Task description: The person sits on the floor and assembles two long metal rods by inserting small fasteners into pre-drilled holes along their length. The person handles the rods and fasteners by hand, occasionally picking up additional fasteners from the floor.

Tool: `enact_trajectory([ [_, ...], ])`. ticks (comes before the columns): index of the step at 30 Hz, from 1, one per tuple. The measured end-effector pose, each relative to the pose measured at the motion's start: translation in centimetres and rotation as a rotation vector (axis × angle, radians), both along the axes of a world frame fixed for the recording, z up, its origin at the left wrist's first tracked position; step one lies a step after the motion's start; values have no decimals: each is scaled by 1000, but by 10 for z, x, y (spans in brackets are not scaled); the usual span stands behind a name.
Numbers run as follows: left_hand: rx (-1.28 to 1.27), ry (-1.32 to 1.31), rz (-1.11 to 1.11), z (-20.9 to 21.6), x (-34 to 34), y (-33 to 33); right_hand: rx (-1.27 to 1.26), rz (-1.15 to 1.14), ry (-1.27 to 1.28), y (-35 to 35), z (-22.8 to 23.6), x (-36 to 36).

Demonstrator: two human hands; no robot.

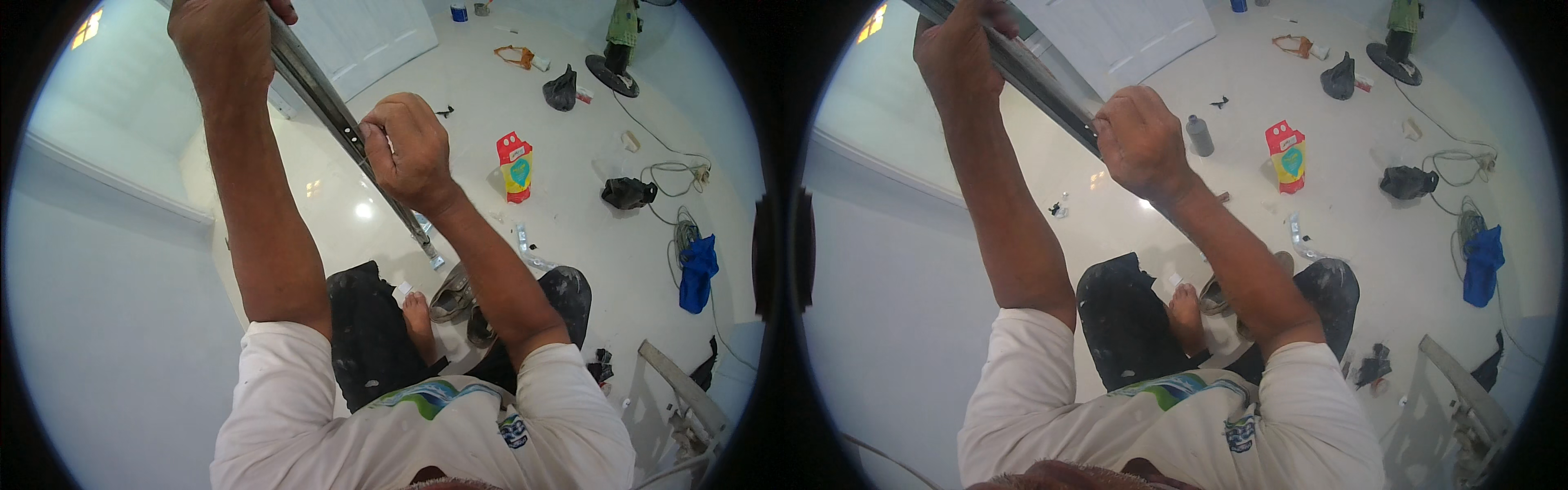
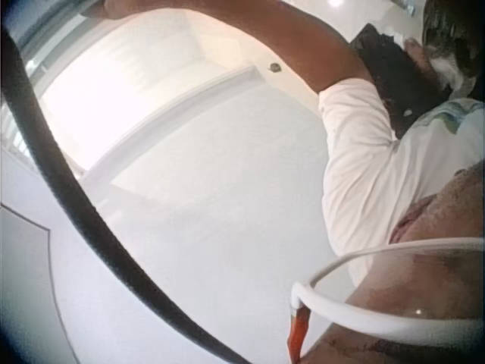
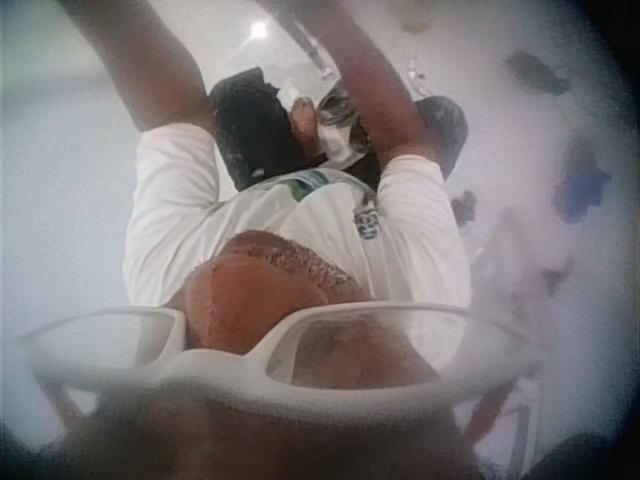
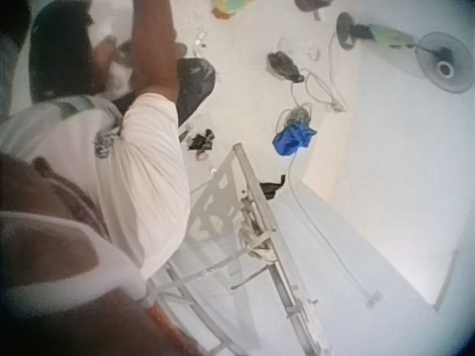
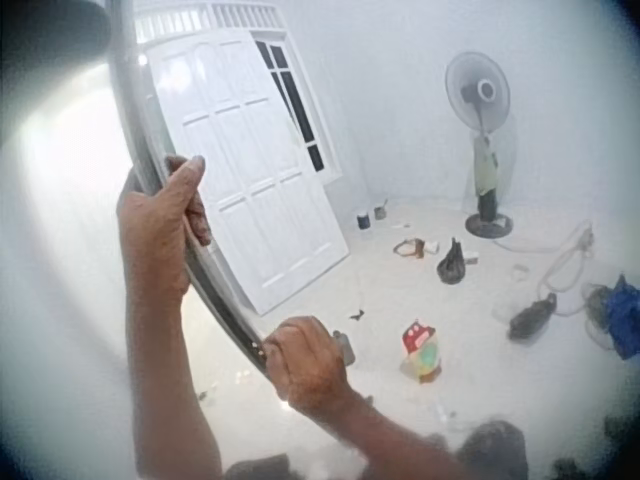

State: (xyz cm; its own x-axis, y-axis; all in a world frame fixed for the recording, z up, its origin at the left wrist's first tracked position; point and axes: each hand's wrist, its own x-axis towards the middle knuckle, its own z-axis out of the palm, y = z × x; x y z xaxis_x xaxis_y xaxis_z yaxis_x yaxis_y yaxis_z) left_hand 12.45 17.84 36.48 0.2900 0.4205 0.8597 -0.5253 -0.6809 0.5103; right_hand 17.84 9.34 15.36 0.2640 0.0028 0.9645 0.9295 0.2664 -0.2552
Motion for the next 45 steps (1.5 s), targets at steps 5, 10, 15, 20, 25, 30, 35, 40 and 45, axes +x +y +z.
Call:
enact_trajectory([
  [5,19,4,-29,2,10,-8,87,-87,172,20,-9,-5],
  [10,45,-11,-64,1,12,-5,40,179,660,25,-5,-25],
  [15,20,10,-18,3,3,-3,188,852,1074,-13,-6,-9],
  [20,13,16,13,2,-3,-8,-61,462,468,-19,2,-9],
  [25,12,-12,-51,1,2,-14,28,316,335,0,-8,-8],
  [30,37,-8,-113,1,6,-11,127,244,532,17,-3,-31],
  [35,13,-2,-78,1,3,-13,103,338,686,18,7,-38],
  [40,-15,5,-96,2,0,-14,46,480,905,15,18,-36],
  [45,10,33,-112,2,-3,0,157,791,1092,8,7,-29],
])
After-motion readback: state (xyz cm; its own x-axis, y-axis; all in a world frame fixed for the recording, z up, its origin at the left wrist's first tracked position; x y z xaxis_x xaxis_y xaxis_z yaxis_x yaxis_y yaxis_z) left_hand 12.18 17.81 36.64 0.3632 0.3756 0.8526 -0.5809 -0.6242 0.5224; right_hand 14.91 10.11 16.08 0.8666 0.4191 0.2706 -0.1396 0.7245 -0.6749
